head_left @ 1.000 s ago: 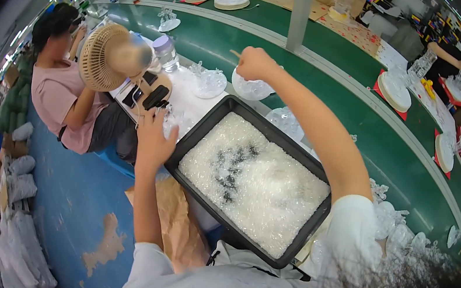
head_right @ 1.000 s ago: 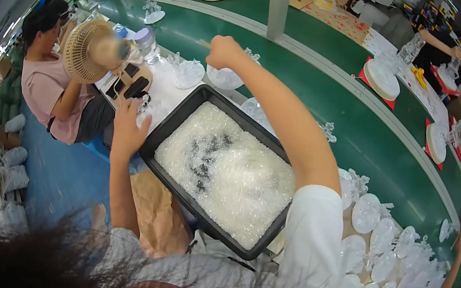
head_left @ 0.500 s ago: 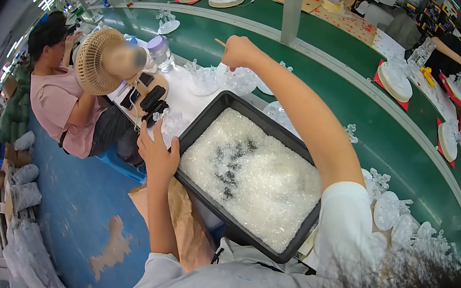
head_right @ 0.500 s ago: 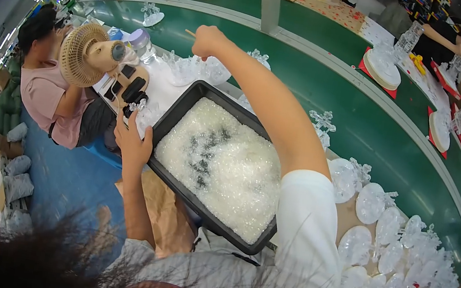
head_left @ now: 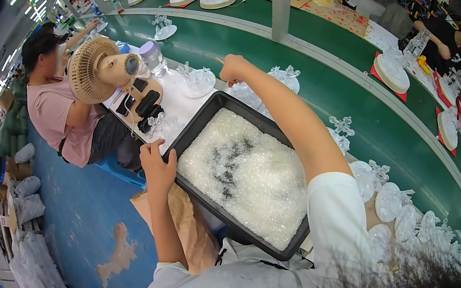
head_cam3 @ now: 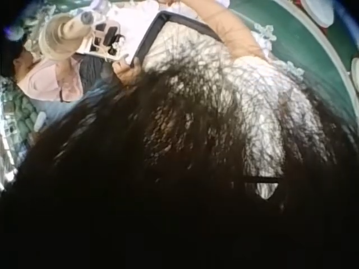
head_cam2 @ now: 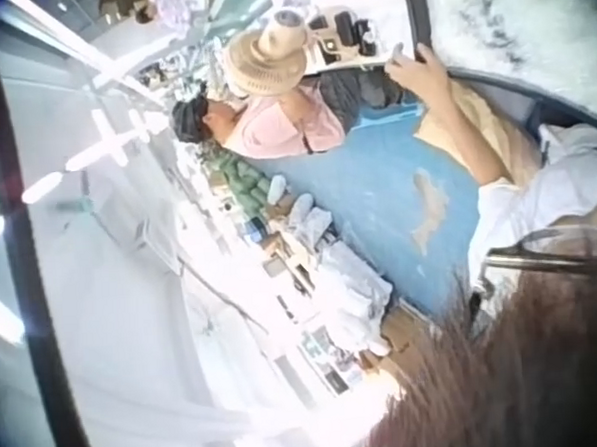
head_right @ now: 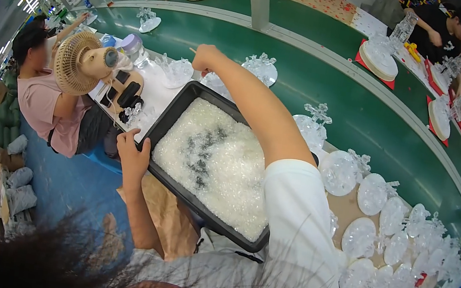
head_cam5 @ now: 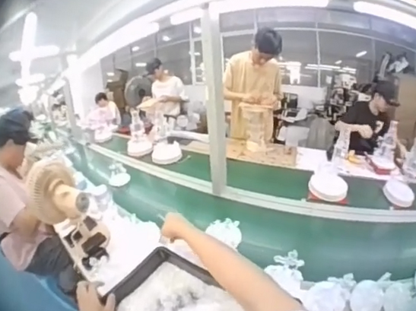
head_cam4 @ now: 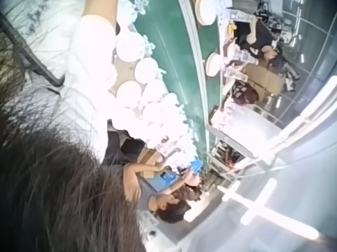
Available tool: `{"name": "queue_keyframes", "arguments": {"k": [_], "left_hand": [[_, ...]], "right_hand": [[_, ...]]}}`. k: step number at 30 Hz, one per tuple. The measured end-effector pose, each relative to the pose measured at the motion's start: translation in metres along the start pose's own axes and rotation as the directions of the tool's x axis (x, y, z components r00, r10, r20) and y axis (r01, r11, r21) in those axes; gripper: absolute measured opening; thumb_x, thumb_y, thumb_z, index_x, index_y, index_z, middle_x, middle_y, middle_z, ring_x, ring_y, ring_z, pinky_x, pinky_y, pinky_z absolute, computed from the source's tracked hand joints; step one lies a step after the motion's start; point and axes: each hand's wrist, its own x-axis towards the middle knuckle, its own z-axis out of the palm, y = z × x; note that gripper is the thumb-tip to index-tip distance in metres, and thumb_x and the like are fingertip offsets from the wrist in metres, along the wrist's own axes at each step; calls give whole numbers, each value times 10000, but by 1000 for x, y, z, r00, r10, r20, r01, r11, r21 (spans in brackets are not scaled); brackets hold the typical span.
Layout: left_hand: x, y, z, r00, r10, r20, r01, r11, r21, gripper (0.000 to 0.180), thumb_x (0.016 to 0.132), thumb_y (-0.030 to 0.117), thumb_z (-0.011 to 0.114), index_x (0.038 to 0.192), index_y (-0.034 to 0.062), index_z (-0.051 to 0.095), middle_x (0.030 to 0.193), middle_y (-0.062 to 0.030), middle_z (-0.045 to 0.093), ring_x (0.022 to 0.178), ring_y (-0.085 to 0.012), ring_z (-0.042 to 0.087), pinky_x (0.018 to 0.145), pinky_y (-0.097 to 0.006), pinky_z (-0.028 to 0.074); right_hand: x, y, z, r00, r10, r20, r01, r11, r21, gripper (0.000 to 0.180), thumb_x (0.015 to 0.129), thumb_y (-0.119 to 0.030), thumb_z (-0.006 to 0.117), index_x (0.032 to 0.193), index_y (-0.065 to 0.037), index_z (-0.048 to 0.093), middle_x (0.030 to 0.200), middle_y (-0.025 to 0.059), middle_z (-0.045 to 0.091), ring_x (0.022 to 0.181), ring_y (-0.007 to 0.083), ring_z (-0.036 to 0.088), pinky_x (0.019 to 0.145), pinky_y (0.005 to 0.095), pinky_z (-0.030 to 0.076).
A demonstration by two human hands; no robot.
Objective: The worker is applying small decorative beads to plastic cross-shaped ornaments using a brush and adhesive.
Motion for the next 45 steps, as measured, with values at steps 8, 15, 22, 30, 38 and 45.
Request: {"name": "queue_keyframes", "arguments": {"k": [8,15,22,30,38,45], "left_hand": [[4,-1,4,999,-28,40,30,998,-64,368,832,149,678,1172,41,591,1144,-190,506,1095,-366,494,969,-432,388],[-4,37,-24,989,95,-113,-94,995,16,424,809,86,662,1213,22,550,1210,-208,493,1134,-382,484,982,-441,384],[-5,145,40,476,697,537,-571,709,-414,662,820,358,689,1405,154,455,1444,-250,378,1288,-466,394,1052,-522,376],[-12,134,62,175,633,754,-637,657,-404,618,807,388,696,1368,207,510,1474,-235,352,1295,-478,382,1034,-526,403],[-25,88,8,359,521,775,-487,812,-321,707,723,365,783,1350,167,521,1434,-219,404,1274,-457,411,1026,-499,413],[-17,104,16,417,274,867,-453,889,-63,861,620,369,847,1374,166,483,1369,-205,448,1187,-457,487,971,-483,467]], "right_hand": [[-15,0,-26,998,35,54,-30,997,-78,246,762,-227,651,730,14,687,650,134,689,557,211,688,500,341,536],[-56,66,-111,964,-142,223,263,602,-754,613,726,-529,750,1104,-51,682,1140,178,673,1007,327,660,834,418,531],[-93,162,-127,958,-96,269,223,842,-492,509,763,-351,783,1179,-81,670,1051,117,714,963,289,677,822,390,534],[-124,203,-138,910,-405,82,368,702,-610,182,731,-157,745,875,-52,709,813,146,690,784,343,661,697,432,517],[-240,128,-206,785,-578,-223,187,564,-804,110,817,-151,671,811,-43,651,723,167,622,712,371,621,639,449,489],[-315,31,-76,733,-678,54,499,483,-719,114,735,-22,614,839,-33,662,707,135,649,756,345,678,706,409,555]]}}
